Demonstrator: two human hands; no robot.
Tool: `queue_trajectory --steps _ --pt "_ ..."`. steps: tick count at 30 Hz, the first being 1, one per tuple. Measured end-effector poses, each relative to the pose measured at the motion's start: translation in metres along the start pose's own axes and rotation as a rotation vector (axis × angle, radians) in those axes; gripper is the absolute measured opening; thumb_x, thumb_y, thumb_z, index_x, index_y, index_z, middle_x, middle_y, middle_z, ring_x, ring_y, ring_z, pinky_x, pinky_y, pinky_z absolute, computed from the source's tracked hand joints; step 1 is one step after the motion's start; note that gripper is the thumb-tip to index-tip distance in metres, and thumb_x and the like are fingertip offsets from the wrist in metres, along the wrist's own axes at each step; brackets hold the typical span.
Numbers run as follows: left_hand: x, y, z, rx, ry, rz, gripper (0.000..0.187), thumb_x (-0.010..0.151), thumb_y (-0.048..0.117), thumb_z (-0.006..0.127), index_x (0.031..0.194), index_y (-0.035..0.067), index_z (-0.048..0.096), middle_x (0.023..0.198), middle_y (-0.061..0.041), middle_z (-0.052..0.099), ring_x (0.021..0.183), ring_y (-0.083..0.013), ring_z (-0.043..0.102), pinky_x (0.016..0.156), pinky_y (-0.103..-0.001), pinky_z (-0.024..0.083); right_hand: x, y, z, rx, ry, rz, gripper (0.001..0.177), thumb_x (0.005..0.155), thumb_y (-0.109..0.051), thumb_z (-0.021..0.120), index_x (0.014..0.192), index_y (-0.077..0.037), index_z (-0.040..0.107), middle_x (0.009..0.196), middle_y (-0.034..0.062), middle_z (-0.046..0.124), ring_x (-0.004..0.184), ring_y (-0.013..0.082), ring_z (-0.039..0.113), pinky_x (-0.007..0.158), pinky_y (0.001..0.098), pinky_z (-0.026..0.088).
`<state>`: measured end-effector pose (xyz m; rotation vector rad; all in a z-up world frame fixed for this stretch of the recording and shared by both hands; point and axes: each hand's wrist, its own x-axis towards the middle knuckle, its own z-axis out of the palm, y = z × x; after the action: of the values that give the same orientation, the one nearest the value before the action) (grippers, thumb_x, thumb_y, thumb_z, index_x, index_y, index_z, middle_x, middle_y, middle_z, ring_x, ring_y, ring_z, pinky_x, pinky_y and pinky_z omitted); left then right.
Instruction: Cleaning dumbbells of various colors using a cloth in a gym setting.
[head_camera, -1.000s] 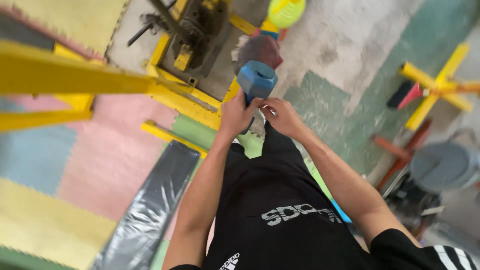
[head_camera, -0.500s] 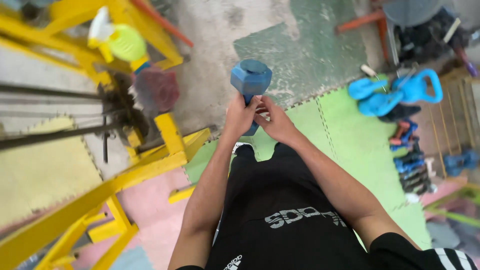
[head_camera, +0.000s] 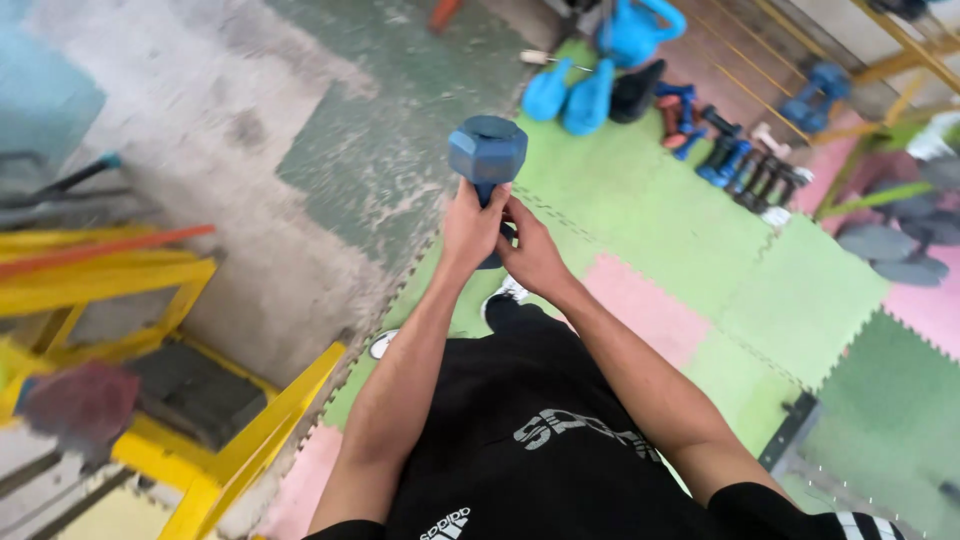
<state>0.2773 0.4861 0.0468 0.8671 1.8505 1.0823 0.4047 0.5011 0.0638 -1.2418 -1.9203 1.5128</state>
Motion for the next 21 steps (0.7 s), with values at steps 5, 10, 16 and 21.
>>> queue_trajectory --steps 5,10,16,21 --pt "0.026 0.037 0.112 0.013 -0.114 0.038 0.051 0.097 0.047 0.063 0.128 0.007 0.058 0.101 -0.016 0.076 0.092 -0.0362 0.075 0.078 -0.046 0.055 0.002 0.037 -0.114 0.013 0.082 0.076 0.05 0.093 -0.007 0.062 0.141 -0.001 0.052 0.123 0.0158 0.071 0.112 0.0267 0.069 0.094 0.0392 0.054" --pt "0.046 0.061 0.195 0.02 -0.267 0.072 0.052 0.099 0.047 0.06 0.13 0.005 0.055 0.102 -0.017 0.076 0.092 -0.0358 0.076 0.078 -0.045 0.056 -0.004 0.069 -0.185 0.082 0.176 0.147 0.054 0.093 -0.01 0.062 0.145 -0.001 0.05 0.121 0.0144 0.071 0.108 0.025 0.071 0.092 0.0385 0.056" --pt "0.067 0.089 0.282 0.047 -0.425 0.126 0.056 0.099 0.049 0.06 0.13 0.004 0.054 0.105 -0.018 0.076 0.095 -0.0373 0.075 0.08 -0.045 0.057 -0.008 0.108 -0.253 0.194 0.359 0.175 0.052 0.095 -0.006 0.061 0.145 -0.002 0.049 0.12 0.0132 0.07 0.107 0.0225 0.069 0.09 0.0362 0.057" --pt "0.091 0.106 0.357 0.109 -0.549 0.138 0.056 0.097 0.049 0.062 0.128 0.004 0.056 0.104 -0.019 0.076 0.095 -0.0353 0.077 0.081 -0.044 0.058 -0.003 0.132 -0.309 0.223 0.498 0.255 0.049 0.095 -0.006 0.062 0.142 -0.002 0.051 0.116 0.0129 0.071 0.103 0.0222 0.069 0.086 0.0357 0.057"
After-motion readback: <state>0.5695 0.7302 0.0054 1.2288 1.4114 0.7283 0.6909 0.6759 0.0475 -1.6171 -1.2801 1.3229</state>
